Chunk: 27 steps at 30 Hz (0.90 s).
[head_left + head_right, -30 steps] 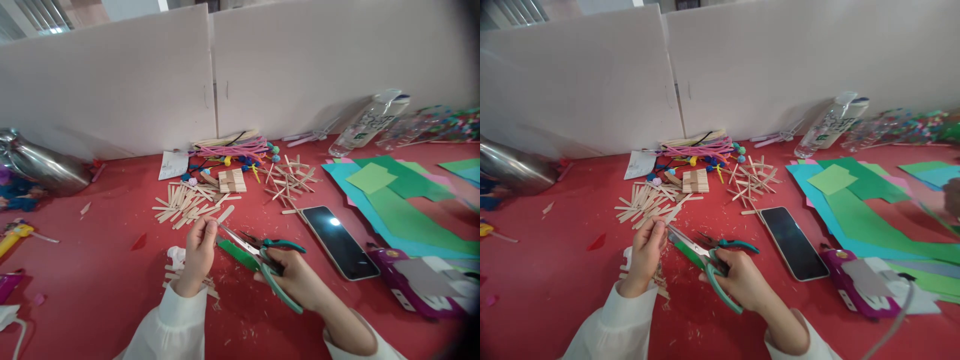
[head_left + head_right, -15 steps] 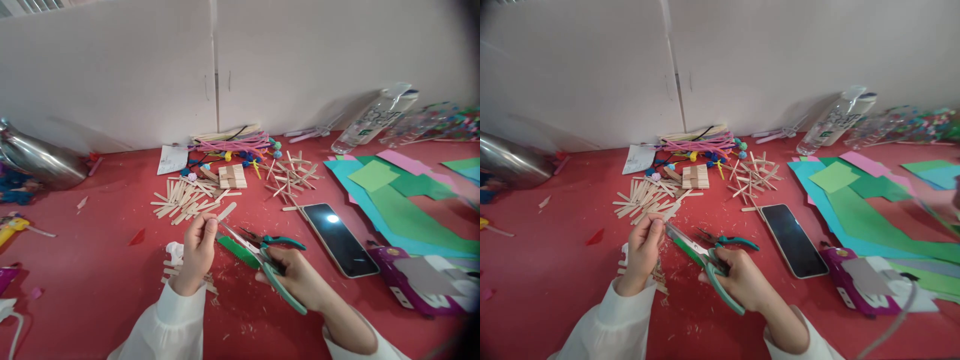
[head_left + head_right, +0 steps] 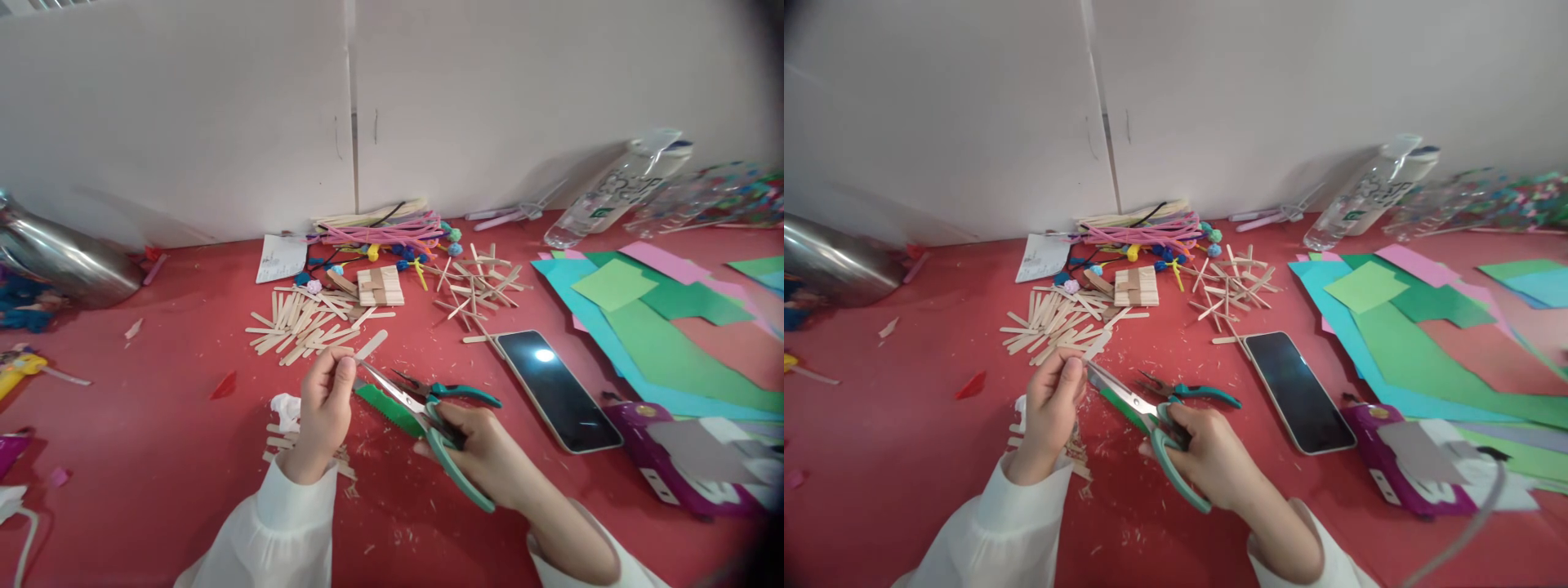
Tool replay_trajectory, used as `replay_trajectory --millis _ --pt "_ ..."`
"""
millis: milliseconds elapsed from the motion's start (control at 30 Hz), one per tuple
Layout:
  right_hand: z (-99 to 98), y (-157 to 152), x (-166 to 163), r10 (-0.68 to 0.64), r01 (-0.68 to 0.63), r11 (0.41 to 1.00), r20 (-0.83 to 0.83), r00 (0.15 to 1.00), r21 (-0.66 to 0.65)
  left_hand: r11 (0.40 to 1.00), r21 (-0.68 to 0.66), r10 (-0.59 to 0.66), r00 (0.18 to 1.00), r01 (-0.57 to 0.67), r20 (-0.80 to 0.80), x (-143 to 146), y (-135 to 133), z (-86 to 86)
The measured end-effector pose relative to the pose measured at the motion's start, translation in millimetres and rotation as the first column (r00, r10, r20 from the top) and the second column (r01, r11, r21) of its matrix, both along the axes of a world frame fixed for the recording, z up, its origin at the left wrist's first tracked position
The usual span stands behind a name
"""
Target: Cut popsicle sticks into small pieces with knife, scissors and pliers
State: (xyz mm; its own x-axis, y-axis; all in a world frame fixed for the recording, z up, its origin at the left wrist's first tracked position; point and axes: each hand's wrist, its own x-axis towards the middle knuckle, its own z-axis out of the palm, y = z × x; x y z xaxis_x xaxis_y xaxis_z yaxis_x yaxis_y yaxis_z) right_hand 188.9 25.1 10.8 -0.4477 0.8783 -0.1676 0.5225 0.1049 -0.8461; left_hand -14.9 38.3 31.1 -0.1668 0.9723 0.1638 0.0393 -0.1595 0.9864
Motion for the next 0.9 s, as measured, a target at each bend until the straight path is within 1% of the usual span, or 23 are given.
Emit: replay_trajectory --millis 167,333,467,567,667,767,833,900 --pt "0.8 0.9 -1.2 -0.008 0.006 0.999 0.04 0.999 0.04 1.0 -0.011 0.002 1.0 -0.003 -0.017 -0.2 0.0 -0.6" --pt "1.6 -0.5 -2.3 -0.021 0.015 0.996 0.058 0.998 0.091 0.998 0.021 0.065 0.994 -0.063 -0.092 2.4 -1.6 3.9" --pt "0.7 -2.0 -4.4 -0.102 0.076 0.973 0.115 0.988 0.216 0.99 0.05 0.137 0.98 -0.131 -0.146 5.0 -2.3 5.2" --pt "-0.8 -2.9 -6.6 -0.145 0.11 0.961 0.126 0.981 0.253 0.987 0.048 0.162 0.975 -0.156 -0.154 5.9 -1.7 3.9" --pt "-1.4 -2.9 -7.0 -0.113 0.085 0.972 0.116 0.987 0.221 0.989 0.022 0.146 0.982 -0.144 -0.124 6.1 -0.7 1.9" --pt "0.2 -1.5 -5.0 -0.046 0.041 0.996 0.061 0.997 0.084 0.996 -0.025 0.08 0.995 -0.082 -0.051 6.0 -0.1 0.0" --pt "1.9 -0.4 -3.3 -0.019 0.019 1.0 0.02 1.0 -0.006 0.998 -0.048 0.038 0.999 -0.038 0.011 5.8 0.3 -0.9" --pt "3.2 -0.2 -2.5 -0.011 0.011 1.0 0.004 1.0 -0.028 0.998 -0.061 0.019 0.997 -0.015 0.07 6.2 0.8 -1.6"
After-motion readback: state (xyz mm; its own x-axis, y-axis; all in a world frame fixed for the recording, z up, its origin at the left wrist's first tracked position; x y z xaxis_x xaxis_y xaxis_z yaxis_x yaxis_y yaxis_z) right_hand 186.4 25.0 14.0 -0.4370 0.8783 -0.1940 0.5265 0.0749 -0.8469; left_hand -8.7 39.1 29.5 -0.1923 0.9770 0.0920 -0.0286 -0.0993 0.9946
